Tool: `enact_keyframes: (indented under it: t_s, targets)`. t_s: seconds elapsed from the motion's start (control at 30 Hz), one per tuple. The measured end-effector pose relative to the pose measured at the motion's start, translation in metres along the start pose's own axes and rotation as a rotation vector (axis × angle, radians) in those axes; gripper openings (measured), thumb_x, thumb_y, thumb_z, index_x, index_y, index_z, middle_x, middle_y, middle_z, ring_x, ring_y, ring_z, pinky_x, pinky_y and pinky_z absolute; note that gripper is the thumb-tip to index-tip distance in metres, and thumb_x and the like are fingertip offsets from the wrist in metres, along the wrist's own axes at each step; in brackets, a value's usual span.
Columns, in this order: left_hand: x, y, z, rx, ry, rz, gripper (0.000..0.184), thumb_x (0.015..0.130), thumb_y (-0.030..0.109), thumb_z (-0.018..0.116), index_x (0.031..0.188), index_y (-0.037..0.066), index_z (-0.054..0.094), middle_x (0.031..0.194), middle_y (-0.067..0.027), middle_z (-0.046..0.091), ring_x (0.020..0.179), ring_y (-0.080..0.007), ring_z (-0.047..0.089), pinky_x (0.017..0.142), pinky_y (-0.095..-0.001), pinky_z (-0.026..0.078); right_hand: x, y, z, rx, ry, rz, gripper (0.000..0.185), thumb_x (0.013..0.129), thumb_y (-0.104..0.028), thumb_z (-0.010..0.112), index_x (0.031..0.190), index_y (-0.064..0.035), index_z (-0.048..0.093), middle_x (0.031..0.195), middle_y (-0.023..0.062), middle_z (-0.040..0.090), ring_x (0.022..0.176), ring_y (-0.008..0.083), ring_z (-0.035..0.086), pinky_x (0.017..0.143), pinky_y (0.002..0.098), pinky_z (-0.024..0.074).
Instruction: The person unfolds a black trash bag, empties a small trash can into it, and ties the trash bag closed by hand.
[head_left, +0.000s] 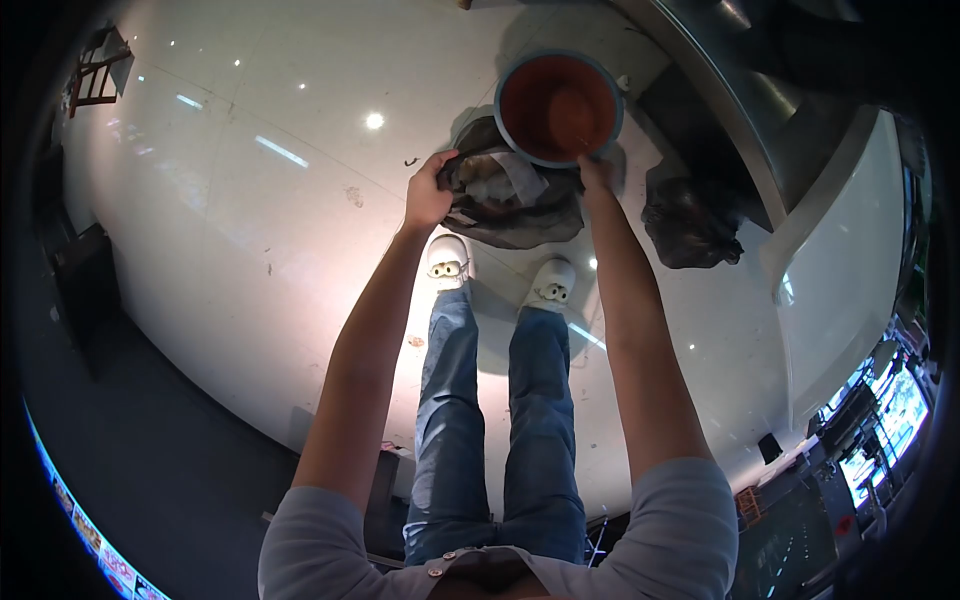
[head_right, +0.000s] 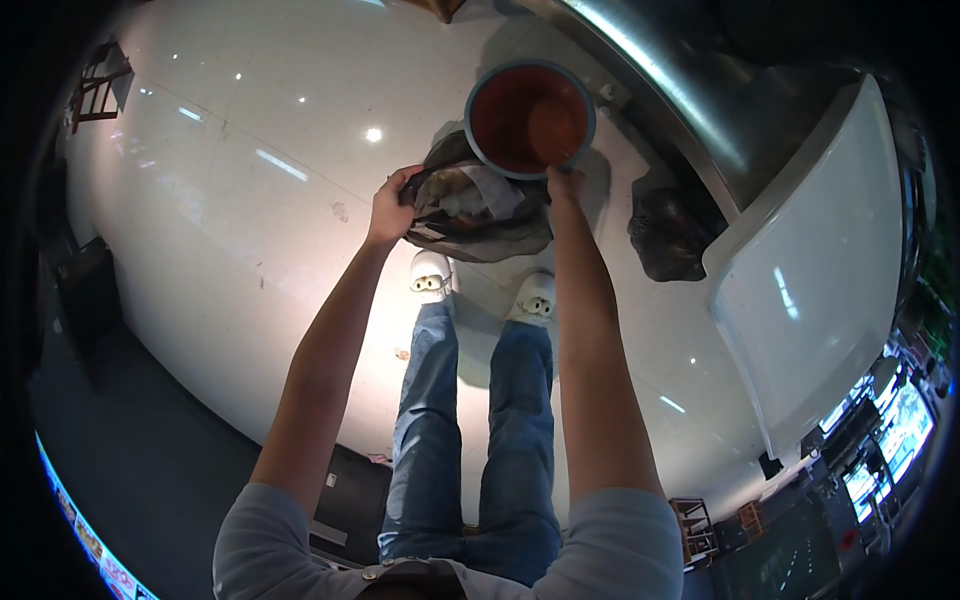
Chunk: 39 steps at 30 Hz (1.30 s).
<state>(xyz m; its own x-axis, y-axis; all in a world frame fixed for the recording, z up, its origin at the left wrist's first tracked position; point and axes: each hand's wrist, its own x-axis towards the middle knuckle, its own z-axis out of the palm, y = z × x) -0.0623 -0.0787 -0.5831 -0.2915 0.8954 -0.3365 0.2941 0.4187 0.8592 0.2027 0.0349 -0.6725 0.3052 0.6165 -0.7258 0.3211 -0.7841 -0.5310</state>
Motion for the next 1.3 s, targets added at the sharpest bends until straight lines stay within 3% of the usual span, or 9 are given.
enact_keyframes:
  t_s: [0.2, 0.27, 0.5, 0.7, 0.77, 0.97, 1.1, 1.23, 1.3]
  targets:
    - [-0.008, -0.011, -0.007, 0.011, 0.066, -0.086, 0.042, 0.071, -0.01, 0.035, 0.104, 0.003, 0.058, 0.091, -0.0162, 0.064, 0.09, -0.0259, 0.062, 0.079, -0.0284, 0.045, -0.022, -0.01, -0.01, 0.073, 0.014, 0.155, 0.047, 0.078, -0.037, 0.06, 0.108, -0.0008, 0.055, 0.106, 0.0124, 0.054, 0.089, 0.0251, 0.052, 0.068, 0.0414, 0.0418]
    - [-0.012, -0.015, -0.008, 0.031, 0.033, -0.126, 0.042, 0.074, -0.012, 0.031, 0.105, 0.001, 0.057, 0.087, -0.0107, 0.062, 0.081, -0.0159, 0.058, 0.077, -0.0228, 0.043, -0.032, -0.016, -0.014, 0.168, 0.024, 0.265, 0.045, 0.077, -0.04, 0.055, 0.101, -0.001, 0.055, 0.101, 0.0114, 0.052, 0.083, 0.0244, 0.049, 0.063, 0.039, 0.0405]
    - [-0.027, -0.018, 0.001, -0.103, 0.007, -0.292, 0.034, 0.077, -0.005, 0.037, 0.101, 0.003, 0.059, 0.081, -0.0079, 0.061, 0.072, -0.0126, 0.056, 0.068, -0.0213, 0.044, -0.033, 0.019, -0.016, 0.115, 0.003, 0.361, 0.035, 0.072, -0.034, 0.06, 0.09, -0.0043, 0.057, 0.085, 0.008, 0.054, 0.071, 0.022, 0.05, 0.057, 0.0379, 0.0392]
    - [-0.041, -0.036, -0.004, 0.048, 0.164, -0.332, 0.022, 0.073, 0.002, 0.052, 0.092, 0.005, 0.063, 0.079, -0.01, 0.065, 0.068, -0.0164, 0.062, 0.066, -0.0279, 0.048, -0.037, 0.068, -0.031, -0.107, -0.148, 0.144, 0.03, 0.073, -0.027, 0.062, 0.093, -0.0055, 0.064, 0.081, 0.0093, 0.064, 0.069, 0.0234, 0.059, 0.06, 0.0384, 0.0438]
    - [-0.051, -0.028, -0.013, 0.072, 0.185, -0.336, 0.018, 0.075, 0.005, 0.056, 0.091, 0.005, 0.063, 0.079, -0.0096, 0.065, 0.063, -0.015, 0.062, 0.061, -0.0272, 0.048, -0.042, 0.092, -0.045, -0.489, -0.05, -0.261, 0.024, 0.073, -0.029, 0.062, 0.088, -0.0106, 0.067, 0.088, 0.0133, 0.066, 0.082, 0.0296, 0.063, 0.072, 0.0407, 0.0498]
    - [-0.088, 0.004, -0.03, -0.098, 0.361, -0.429, 0.01, 0.086, 0.01, 0.054, 0.093, 0.004, 0.058, 0.078, -0.0074, 0.063, 0.047, -0.0128, 0.055, 0.048, -0.0248, 0.045, -0.126, 0.077, -0.085, -0.427, 0.057, -0.321, 0.014, 0.078, -0.015, 0.055, 0.086, -0.0142, 0.066, 0.085, 0.0108, 0.066, 0.083, 0.0302, 0.062, 0.074, 0.0395, 0.0482]
    - [-0.118, 0.01, -0.028, -0.502, 0.442, -0.412, 0.009, 0.088, 0.005, 0.049, 0.094, 0.001, 0.054, 0.076, -0.0075, 0.06, 0.061, -0.0114, 0.057, 0.055, -0.023, 0.046, -0.164, 0.082, -0.107, -0.342, 0.226, -0.37, 0.011, 0.079, -0.012, 0.052, 0.081, -0.0092, 0.062, 0.077, 0.0124, 0.063, 0.076, 0.0291, 0.062, 0.068, 0.0373, 0.0482]
    - [-0.146, 0.004, -0.037, -0.642, 0.417, -0.46, 0.02, 0.09, 0.017, 0.047, 0.092, 0.0, 0.057, 0.07, -0.0057, 0.057, 0.063, -0.0103, 0.054, 0.055, -0.0239, 0.043, -0.185, 0.082, -0.126, -0.128, 0.222, -0.205, 0.015, 0.08, -0.013, 0.05, 0.076, -0.0026, 0.061, 0.069, 0.0142, 0.06, 0.069, 0.023, 0.06, 0.064, 0.0366, 0.0467]
    - [-0.155, 0.017, -0.042, -0.565, 0.296, -0.477, 0.03, 0.089, 0.028, 0.05, 0.093, 0.0, 0.059, 0.064, -0.0048, 0.055, 0.059, -0.0105, 0.053, 0.054, -0.0252, 0.042, -0.209, 0.069, -0.143, -0.067, 0.055, -0.14, 0.021, 0.081, -0.017, 0.048, 0.072, -0.0032, 0.06, 0.07, 0.0155, 0.062, 0.071, 0.0348, 0.059, 0.067, 0.0406, 0.0457]
